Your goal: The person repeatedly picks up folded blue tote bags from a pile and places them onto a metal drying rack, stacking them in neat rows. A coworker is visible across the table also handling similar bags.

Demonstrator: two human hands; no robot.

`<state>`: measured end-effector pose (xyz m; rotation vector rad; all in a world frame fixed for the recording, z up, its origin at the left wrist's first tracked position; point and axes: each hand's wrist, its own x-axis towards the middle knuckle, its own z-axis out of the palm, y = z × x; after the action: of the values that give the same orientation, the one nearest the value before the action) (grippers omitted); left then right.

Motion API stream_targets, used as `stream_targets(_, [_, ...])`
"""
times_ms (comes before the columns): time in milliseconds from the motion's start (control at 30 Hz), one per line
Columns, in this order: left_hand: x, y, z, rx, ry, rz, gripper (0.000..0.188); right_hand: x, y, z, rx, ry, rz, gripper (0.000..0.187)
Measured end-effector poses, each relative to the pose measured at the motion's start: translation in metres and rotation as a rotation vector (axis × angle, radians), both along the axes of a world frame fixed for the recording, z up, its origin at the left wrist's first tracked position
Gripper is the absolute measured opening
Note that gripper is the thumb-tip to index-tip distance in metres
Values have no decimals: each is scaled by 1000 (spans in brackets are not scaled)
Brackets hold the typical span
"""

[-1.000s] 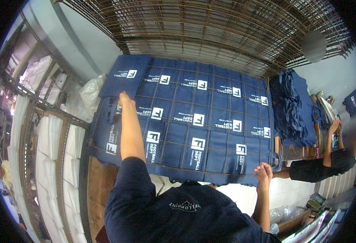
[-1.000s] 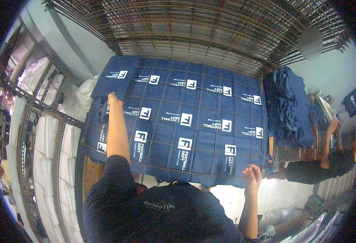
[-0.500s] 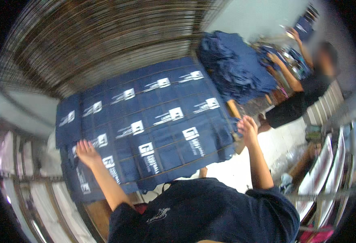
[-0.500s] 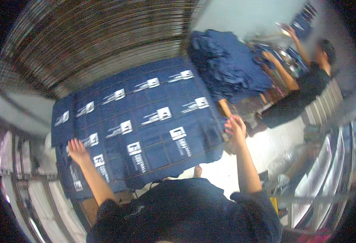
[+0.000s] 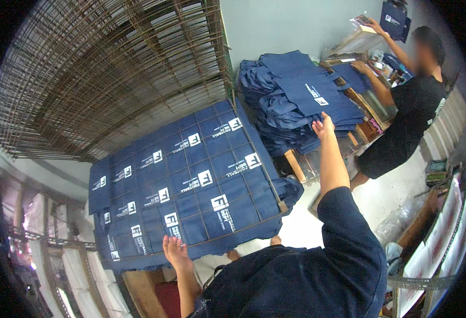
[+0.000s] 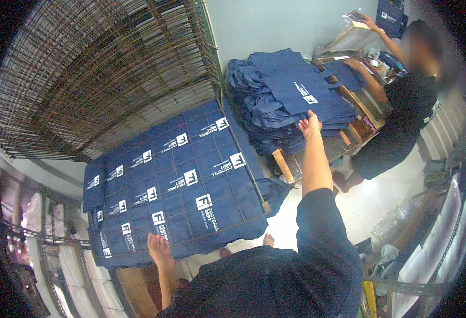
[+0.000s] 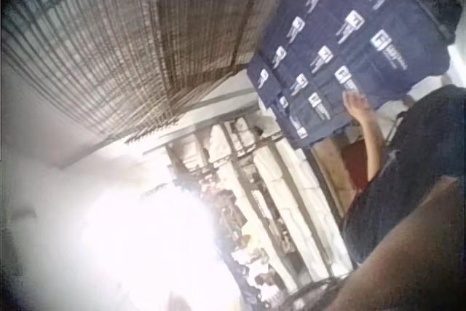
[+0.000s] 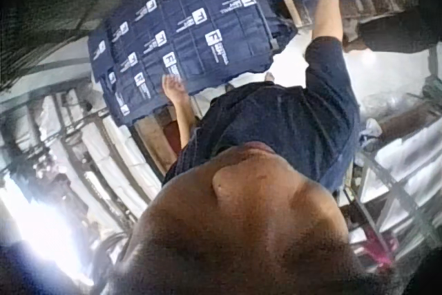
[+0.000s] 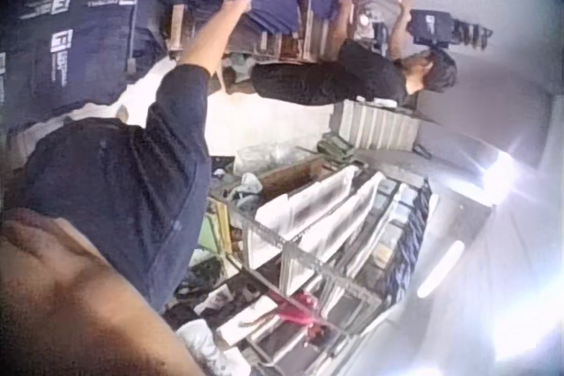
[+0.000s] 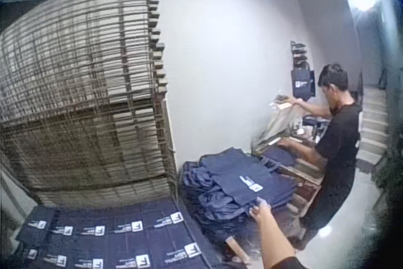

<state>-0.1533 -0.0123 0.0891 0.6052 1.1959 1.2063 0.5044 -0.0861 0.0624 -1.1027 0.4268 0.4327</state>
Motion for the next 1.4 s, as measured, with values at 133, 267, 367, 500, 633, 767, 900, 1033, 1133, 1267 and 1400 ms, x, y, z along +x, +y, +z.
stream_targets(133, [16,-30,14,16,29,-54,41,-32,35,38,-543,-109,-147,67])
stream_targets(267, [28,-50,15,-9,-6,-62,41,-31,48,42,-554,-81,-123,74])
stream_targets(367, [34,-61,7,-20,-19,-48,40,-29,62,30,-519,-19,-261,77])
stream_targets(500, [53,-75,2,-50,-38,-37,40,-41,52,27,-378,50,-395,75])
stream_targets(633, [83,-78,13,-110,8,-145,42,-22,28,13,-79,48,-358,55])
stream_targets(767, [112,-78,14,-110,7,-314,37,-20,10,36,320,37,1,18])
stream_targets(900, [160,-66,21,-196,-63,-737,42,-45,-6,99,516,-163,206,25])
stream_targets(1033, [225,-42,40,-314,-286,-1088,78,-88,-26,153,613,-304,316,90])
stream_targets(1133, [258,-24,59,-368,-564,-1149,98,-141,-42,192,615,-416,386,57])
stream_targets(1267, [262,9,82,-357,-869,-1190,100,-215,-62,228,547,-583,545,39])
stream_targets(1400, [234,36,76,-325,-921,-1195,59,-276,-58,242,456,-561,592,51])
